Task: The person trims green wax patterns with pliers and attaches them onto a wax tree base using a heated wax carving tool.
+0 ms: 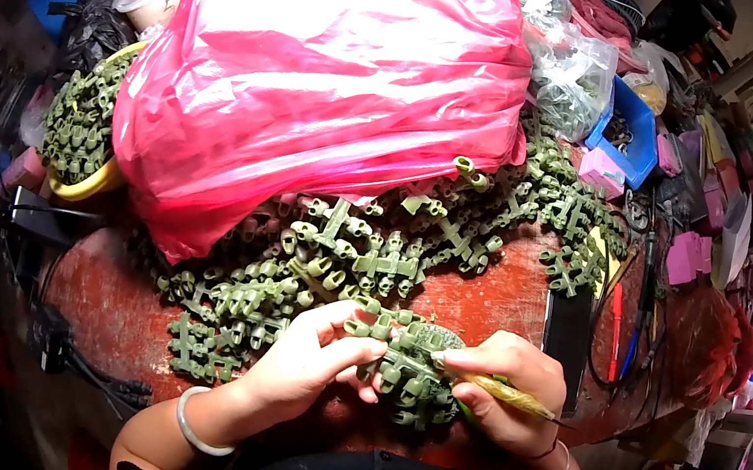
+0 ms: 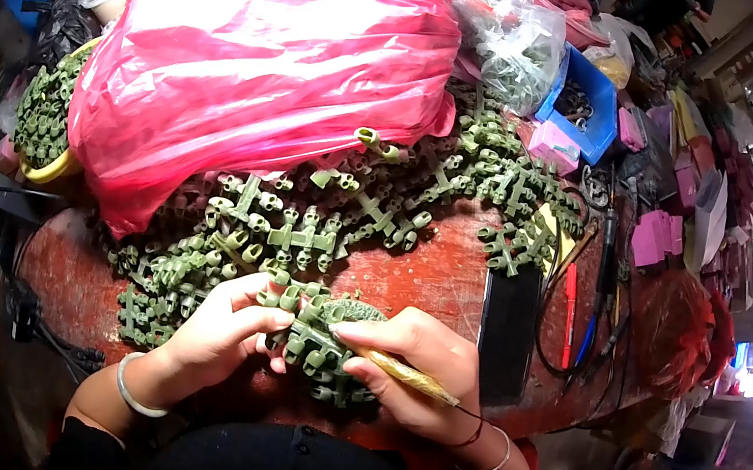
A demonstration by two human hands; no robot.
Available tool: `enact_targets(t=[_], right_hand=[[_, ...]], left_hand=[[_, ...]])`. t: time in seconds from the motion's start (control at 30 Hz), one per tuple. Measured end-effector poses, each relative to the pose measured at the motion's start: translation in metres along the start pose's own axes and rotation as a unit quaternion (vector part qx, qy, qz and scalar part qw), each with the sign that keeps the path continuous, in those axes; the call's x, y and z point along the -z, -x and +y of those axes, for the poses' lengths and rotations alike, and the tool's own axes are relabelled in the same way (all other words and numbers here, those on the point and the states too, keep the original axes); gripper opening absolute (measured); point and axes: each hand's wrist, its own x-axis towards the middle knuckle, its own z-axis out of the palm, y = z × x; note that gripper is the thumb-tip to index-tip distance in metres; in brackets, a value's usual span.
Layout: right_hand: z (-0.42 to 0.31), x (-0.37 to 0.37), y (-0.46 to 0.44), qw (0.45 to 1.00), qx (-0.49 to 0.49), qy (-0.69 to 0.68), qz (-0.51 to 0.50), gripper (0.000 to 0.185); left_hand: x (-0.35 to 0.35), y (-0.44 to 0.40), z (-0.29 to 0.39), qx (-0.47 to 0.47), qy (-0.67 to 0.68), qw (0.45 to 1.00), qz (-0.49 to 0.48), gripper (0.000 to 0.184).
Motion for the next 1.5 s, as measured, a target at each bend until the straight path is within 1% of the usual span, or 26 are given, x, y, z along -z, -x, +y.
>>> enact_targets(t=[0.03,0.1,0.17,0.27,0.3,0.37,0.43,0.5,0.53,0.57,0.63,0.67,0.77,0.8,0.83,0.93,0.97,1.03,1.07,1.1,1.23,1.3,1.33,1.37,1.43,1.5], right_hand=[[-0.001,-0.002,0.001,1.000,0.000,-0.001,-0.002,0.027],[-0.005,-0.003,0.001,0.986,-0.014,0.151,0.067,0.025],[-0.007,-0.003,0.001,0.983,-0.015,0.151,0.100,0.025],[-0.007,0.000,0.000,0.999,0.018,0.007,0.035,0.023],[-0.003,0.004,0.002,0.999,0.014,-0.021,-0.021,0.023],[0.003,0.005,0.005,0.989,0.010,-0.136,-0.048,0.025],[0.004,0.005,0.009,0.967,-0.035,-0.251,0.001,0.030],[-0.003,0.004,0.015,0.949,-0.162,-0.256,0.090,0.036],[-0.003,0.003,0.012,0.968,-0.162,-0.170,0.089,0.037],[-0.011,0.001,0.007,0.968,-0.200,-0.125,0.087,0.027],[-0.002,-0.001,0.005,0.994,-0.109,0.000,0.008,0.022],[-0.007,-0.003,0.003,0.993,-0.111,0.044,-0.006,0.024],[-0.005,-0.005,0.000,0.994,-0.042,0.101,0.008,0.025],[-0.005,-0.005,0.000,0.994,-0.041,0.101,0.008,0.025],[-0.005,-0.005,-0.001,0.994,-0.042,0.100,0.022,0.025],[-0.005,-0.006,-0.002,0.993,-0.041,0.105,0.027,0.026],[-0.006,-0.006,-0.002,0.993,-0.041,0.109,0.016,0.026],[-0.005,-0.007,-0.001,0.993,-0.047,0.107,0.009,0.026],[-0.004,-0.007,0.000,0.993,-0.053,0.105,0.002,0.026],[-0.004,-0.007,0.000,0.993,-0.052,0.105,0.002,0.026],[-0.005,-0.009,-0.001,0.994,-0.041,0.103,0.003,0.025],[-0.005,-0.009,-0.001,0.994,-0.039,0.100,0.003,0.024],[-0.006,-0.009,-0.001,0.994,-0.041,0.103,0.000,0.024],[-0.006,-0.009,-0.001,0.993,-0.042,0.106,-0.004,0.024],[-0.005,-0.010,-0.002,0.994,-0.037,0.105,0.006,0.024],[-0.002,-0.011,-0.003,0.994,-0.033,0.105,0.016,0.024]], left_hand=[[-0.001,0.000,-0.001,-0.001,0.006,1.000,0.011,0.025],[-0.001,-0.001,-0.002,-0.002,0.012,1.000,0.021,0.026],[0.000,-0.002,-0.002,0.005,0.044,0.999,0.009,0.026],[0.002,-0.003,-0.003,-0.005,0.039,0.999,-0.010,0.027],[0.002,-0.003,-0.002,-0.003,0.040,0.999,-0.009,0.027],[0.000,-0.003,0.000,-0.003,0.046,0.999,-0.023,0.027],[-0.002,-0.002,0.003,-0.006,0.060,0.998,-0.029,0.030],[-0.004,-0.001,0.005,-0.017,0.085,0.995,-0.039,0.037],[-0.002,0.000,0.004,-0.014,0.099,0.993,-0.059,0.042],[-0.001,0.000,0.005,-0.017,0.123,0.990,-0.070,0.045],[0.006,-0.002,0.000,-0.036,0.156,0.981,-0.111,0.048],[0.008,-0.003,0.001,-0.038,0.168,0.978,-0.118,0.051],[0.018,-0.009,-0.014,-0.045,0.232,0.968,-0.083,0.035],[0.012,-0.007,-0.008,-0.046,0.226,0.966,-0.119,0.025],[0.008,-0.006,-0.003,-0.035,0.254,0.956,-0.140,0.024],[0.010,-0.003,0.005,-0.030,0.191,0.967,-0.164,0.022],[0.009,0.003,0.011,-0.030,0.121,0.983,-0.138,0.018],[-0.007,0.016,0.022,-0.070,-0.121,0.990,0.000,0.020],[-0.003,0.011,0.009,-0.190,-0.237,0.952,0.043,0.027],[-0.002,0.008,0.006,-0.297,-0.348,0.886,0.080,0.039],[-0.006,0.004,0.012,-0.329,-0.466,0.806,0.159,0.074],[-0.011,0.003,0.014,-0.296,-0.488,0.809,0.144,0.083],[-0.005,-0.001,0.009,-0.328,-0.555,0.751,0.142,0.086],[-0.006,0.000,0.009,-0.312,-0.583,0.737,0.139,0.080],[-0.006,-0.004,0.010,-0.393,-0.611,0.674,0.131,0.068],[-0.009,-0.002,0.009,-0.362,-0.616,0.684,0.149,0.063]])
